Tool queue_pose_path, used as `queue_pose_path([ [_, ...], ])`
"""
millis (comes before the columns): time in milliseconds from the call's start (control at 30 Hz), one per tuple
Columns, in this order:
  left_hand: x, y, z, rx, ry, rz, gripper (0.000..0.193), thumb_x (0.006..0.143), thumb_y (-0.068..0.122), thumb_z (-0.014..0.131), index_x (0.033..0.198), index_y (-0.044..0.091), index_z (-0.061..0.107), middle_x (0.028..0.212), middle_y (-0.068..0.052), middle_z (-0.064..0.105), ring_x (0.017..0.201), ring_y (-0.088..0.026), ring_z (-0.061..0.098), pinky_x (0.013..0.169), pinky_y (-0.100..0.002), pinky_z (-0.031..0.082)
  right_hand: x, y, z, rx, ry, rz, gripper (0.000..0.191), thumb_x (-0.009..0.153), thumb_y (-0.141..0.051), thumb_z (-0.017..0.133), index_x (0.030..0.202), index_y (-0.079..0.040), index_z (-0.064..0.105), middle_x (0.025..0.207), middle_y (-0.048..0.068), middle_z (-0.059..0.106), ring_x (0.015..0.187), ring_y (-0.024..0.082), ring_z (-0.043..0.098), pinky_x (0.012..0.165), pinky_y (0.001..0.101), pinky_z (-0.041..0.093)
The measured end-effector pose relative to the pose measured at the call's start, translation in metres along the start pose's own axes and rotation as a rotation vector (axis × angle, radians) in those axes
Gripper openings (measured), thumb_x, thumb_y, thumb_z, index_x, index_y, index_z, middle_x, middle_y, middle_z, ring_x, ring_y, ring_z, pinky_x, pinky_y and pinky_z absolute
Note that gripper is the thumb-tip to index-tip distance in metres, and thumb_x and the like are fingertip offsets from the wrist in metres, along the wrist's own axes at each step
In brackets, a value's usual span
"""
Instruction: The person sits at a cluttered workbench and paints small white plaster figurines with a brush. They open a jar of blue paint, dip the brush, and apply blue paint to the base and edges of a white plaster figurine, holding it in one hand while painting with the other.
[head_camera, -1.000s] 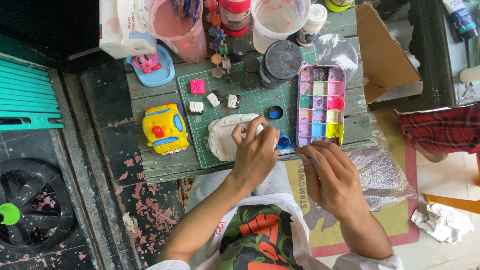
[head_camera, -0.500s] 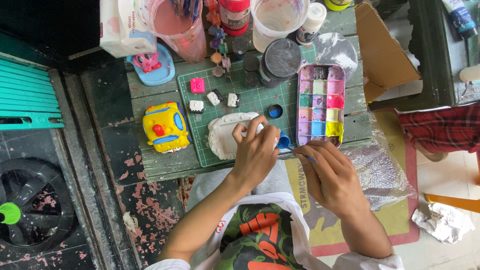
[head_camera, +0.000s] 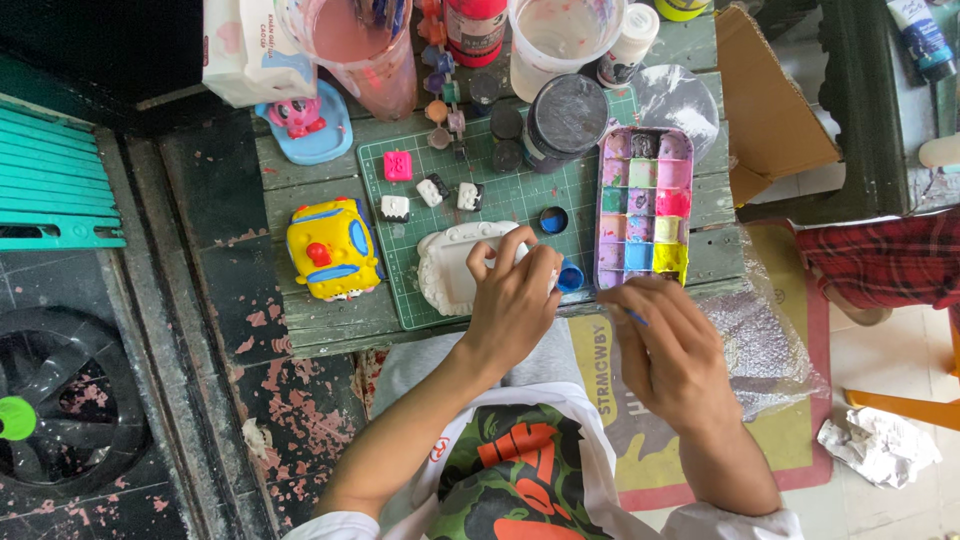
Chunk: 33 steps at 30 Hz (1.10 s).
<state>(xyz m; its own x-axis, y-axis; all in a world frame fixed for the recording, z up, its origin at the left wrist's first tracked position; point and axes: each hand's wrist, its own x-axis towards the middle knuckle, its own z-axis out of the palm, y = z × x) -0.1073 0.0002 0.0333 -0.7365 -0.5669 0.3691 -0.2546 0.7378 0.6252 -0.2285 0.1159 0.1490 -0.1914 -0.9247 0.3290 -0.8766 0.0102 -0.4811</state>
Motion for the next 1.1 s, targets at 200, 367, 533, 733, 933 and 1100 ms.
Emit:
queue_pose_path([
  [200, 0.0006, -0.0005, -0.0004, -0.019, -0.007, -0.018, 0.03, 0.079, 0.005, 0.078, 0.102, 0.007, 0.058, 0.092, -0.002, 0.071, 0.123, -0.022, 0.052, 0.099, -0.048, 0.024, 0.0015, 0.0015, 0.0011, -0.014, -0.001, -0.02, 0.018, 0.09, 0.01, 0.065, 0.108, 0.006, 0.063, 0.103, 0.015, 0.069, 0.097, 0.035, 0.068, 0.082, 0.0445, 0.056],
  [367, 0.0028, -0.0013, 0.0011, 0.0, 0.017, -0.013, 0.029, 0.084, 0.008, 0.079, 0.103, 0.008, 0.058, 0.094, -0.002, 0.071, 0.124, -0.021, 0.052, 0.101, -0.049, 0.024, 0.0036, 0.0005, 0.0026, -0.034, -0.023, 0.003, 0.018, 0.09, 0.011, 0.065, 0.108, 0.006, 0.063, 0.102, 0.016, 0.069, 0.095, 0.034, 0.068, 0.081, 0.0444, 0.055],
  [533, 0.003, -0.0022, 0.0003, -0.002, -0.001, -0.016, 0.03, 0.083, 0.008, 0.079, 0.104, 0.007, 0.057, 0.094, -0.002, 0.071, 0.124, -0.022, 0.052, 0.1, -0.049, 0.024, 0.0058, -0.0013, 0.0034, -0.053, -0.003, 0.006, 0.019, 0.091, 0.01, 0.066, 0.109, 0.006, 0.063, 0.102, 0.016, 0.068, 0.096, 0.034, 0.068, 0.081, 0.0444, 0.055],
  [733, 0.0026, -0.0021, -0.0005, -0.005, -0.014, -0.019, 0.031, 0.083, 0.008, 0.079, 0.104, 0.007, 0.056, 0.094, -0.001, 0.069, 0.124, -0.022, 0.051, 0.1, -0.049, 0.024, 0.0077, -0.0032, 0.0028, -0.042, -0.002, -0.005, 0.019, 0.091, 0.01, 0.065, 0.109, 0.005, 0.063, 0.103, 0.015, 0.069, 0.097, 0.035, 0.068, 0.082, 0.0446, 0.055],
  [933, 0.0019, -0.0028, -0.0006, 0.004, -0.022, -0.016, 0.031, 0.083, 0.008, 0.079, 0.105, 0.007, 0.057, 0.096, -0.001, 0.07, 0.124, -0.022, 0.051, 0.1, -0.049, 0.024, 0.0092, -0.002, 0.0028, -0.013, -0.007, 0.015, 0.02, 0.091, 0.011, 0.063, 0.111, 0.006, 0.063, 0.104, 0.016, 0.07, 0.097, 0.035, 0.068, 0.082, 0.0444, 0.055],
  [1100, 0.0023, -0.0034, 0.001, 0.005, -0.004, -0.014, 0.031, 0.083, 0.008, 0.079, 0.105, 0.008, 0.057, 0.096, 0.0, 0.071, 0.125, -0.021, 0.051, 0.101, -0.049, 0.024, 0.0086, 0.0003, 0.0038, 0.008, -0.016, 0.04, 0.017, 0.092, 0.012, 0.062, 0.108, 0.005, 0.063, 0.103, 0.015, 0.07, 0.095, 0.034, 0.068, 0.082, 0.0441, 0.055],
])
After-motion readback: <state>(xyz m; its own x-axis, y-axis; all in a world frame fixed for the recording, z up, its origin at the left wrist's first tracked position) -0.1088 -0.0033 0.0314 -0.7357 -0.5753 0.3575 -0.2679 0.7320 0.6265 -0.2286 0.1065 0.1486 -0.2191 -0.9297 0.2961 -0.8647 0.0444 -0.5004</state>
